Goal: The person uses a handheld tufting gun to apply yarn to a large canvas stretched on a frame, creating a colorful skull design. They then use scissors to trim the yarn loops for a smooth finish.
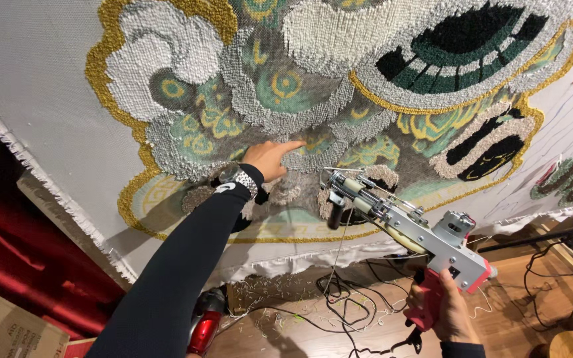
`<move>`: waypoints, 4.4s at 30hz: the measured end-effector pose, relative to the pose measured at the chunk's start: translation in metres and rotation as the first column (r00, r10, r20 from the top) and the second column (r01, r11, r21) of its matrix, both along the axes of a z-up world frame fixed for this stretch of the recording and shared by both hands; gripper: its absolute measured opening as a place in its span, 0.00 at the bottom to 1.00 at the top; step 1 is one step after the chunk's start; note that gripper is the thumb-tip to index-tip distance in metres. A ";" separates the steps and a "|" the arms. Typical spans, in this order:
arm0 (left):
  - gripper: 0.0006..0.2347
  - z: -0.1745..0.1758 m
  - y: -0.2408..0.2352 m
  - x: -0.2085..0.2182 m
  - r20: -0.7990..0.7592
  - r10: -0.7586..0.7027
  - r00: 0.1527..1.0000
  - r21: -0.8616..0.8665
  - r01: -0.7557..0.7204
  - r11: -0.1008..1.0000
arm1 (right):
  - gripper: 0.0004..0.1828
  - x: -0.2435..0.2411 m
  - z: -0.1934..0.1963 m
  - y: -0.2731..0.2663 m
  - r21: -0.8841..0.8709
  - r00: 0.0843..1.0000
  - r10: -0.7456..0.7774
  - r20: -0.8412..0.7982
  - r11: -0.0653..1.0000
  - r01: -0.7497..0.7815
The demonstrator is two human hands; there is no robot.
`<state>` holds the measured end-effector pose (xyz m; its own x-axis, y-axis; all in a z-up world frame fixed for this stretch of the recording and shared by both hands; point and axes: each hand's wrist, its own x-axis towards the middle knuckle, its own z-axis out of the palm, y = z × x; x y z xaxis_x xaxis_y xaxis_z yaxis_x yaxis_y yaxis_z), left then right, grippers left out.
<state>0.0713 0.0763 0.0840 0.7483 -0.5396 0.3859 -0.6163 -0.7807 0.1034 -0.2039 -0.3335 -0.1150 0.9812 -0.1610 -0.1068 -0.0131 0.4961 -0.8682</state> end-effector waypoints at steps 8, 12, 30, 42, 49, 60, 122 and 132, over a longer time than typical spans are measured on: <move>0.37 0.031 0.004 -0.005 -0.265 0.043 0.963 0.082 -0.022 0.996 | 0.35 0.017 0.024 0.022 -0.035 0.998 0.050 -0.035 0.998 -0.051; 0.38 0.039 0.002 -0.011 -0.296 0.022 0.955 0.041 -0.010 0.999 | 0.34 0.026 0.026 0.026 -0.067 0.992 0.025 -0.123 0.997 -0.034; 0.39 0.038 0.005 0.011 -0.478 -0.056 0.877 -0.005 0.061 0.998 | 0.41 0.042 0.018 0.040 -0.069 0.998 0.025 -0.065 0.997 -0.030; 0.37 0.051 0.013 -0.007 -0.507 -0.121 0.853 -0.055 0.108 0.993 | 0.41 0.039 0.025 0.048 -0.062 0.995 -0.008 -0.098 0.998 0.002; 0.38 0.042 0.027 -0.015 -0.352 -0.282 0.893 -0.273 0.190 0.943 | 0.42 0.040 0.029 0.049 -0.048 0.997 0.049 -0.057 0.998 -0.051; 0.38 0.068 0.034 -0.042 -0.353 -0.088 0.931 -0.096 0.057 0.994 | 0.41 0.030 0.036 0.053 -0.027 0.995 0.002 -0.099 1.000 -0.004; 0.14 -0.153 -0.085 -0.062 -0.574 -0.397 0.717 -0.792 -0.360 0.493 | 0.41 0.023 0.079 0.058 -0.047 0.994 0.092 -0.066 0.994 -0.095; 0.10 -0.158 -0.080 -0.063 -0.548 -0.373 0.748 -0.793 -0.323 0.516 | 0.40 0.014 0.084 0.068 -0.062 0.995 0.084 -0.050 0.994 -0.087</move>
<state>0.0086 -0.0034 -0.0743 0.9580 -0.2605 0.1202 -0.1489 -0.0934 0.9844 -0.1900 -0.2653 -0.0308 0.9857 -0.0851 -0.1453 -0.0945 0.4345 -0.8957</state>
